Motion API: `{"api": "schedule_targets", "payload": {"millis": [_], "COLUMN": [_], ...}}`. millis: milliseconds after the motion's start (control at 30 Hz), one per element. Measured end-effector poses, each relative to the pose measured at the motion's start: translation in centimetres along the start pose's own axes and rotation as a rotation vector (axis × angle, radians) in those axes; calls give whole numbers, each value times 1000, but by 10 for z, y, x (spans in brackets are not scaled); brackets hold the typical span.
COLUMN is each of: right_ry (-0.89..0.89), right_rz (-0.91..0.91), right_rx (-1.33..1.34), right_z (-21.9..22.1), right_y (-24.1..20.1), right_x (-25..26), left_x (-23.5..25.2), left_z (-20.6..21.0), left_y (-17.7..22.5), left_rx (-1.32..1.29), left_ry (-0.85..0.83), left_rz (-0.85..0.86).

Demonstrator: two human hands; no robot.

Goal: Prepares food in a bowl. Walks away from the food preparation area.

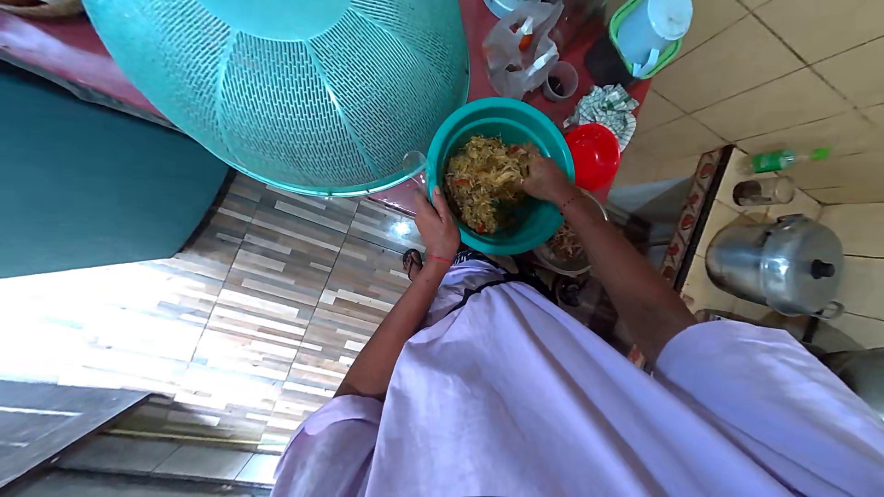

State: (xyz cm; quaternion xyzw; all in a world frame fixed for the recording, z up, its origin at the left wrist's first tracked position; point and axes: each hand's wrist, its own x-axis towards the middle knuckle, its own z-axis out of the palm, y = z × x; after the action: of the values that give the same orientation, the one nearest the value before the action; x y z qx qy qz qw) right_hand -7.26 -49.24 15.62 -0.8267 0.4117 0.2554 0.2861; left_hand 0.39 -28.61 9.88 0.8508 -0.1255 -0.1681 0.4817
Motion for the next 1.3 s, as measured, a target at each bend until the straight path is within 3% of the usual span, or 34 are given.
{"api": "schedule_targets", "payload": {"millis": [133,267,400,567,767,967,1200,1300], "right_ry": [-100,-190,-244,-322,-218,-42,-84,78], "right_rz": [109,169,308,327,299,149,41,16], "right_rx": [156,418,690,919,1130,826,378,159], "right_z": [42,69,77,83,77,29,-7,-12], "right_y": [14,2,-16,-34,-23,-19,-11,-18], "right_x": [8,3,-2,-1,-4,-23,-16,-16], "left_x": [-1,-2,-3,-5,-3,-3,-2,-2], "left_z": [3,5,8,2,-2,-1,-4,-3], "left_y": [1,1,-1,1,-1,-3,0,-1], "left_rx": [-4,-6,2,32,4,8,-2,3], "left_ry": [20,32,52,26,-10,-17,-36,-32], "left_rz": [-21,-21,6,-18,-4,6,-14,-15]}}
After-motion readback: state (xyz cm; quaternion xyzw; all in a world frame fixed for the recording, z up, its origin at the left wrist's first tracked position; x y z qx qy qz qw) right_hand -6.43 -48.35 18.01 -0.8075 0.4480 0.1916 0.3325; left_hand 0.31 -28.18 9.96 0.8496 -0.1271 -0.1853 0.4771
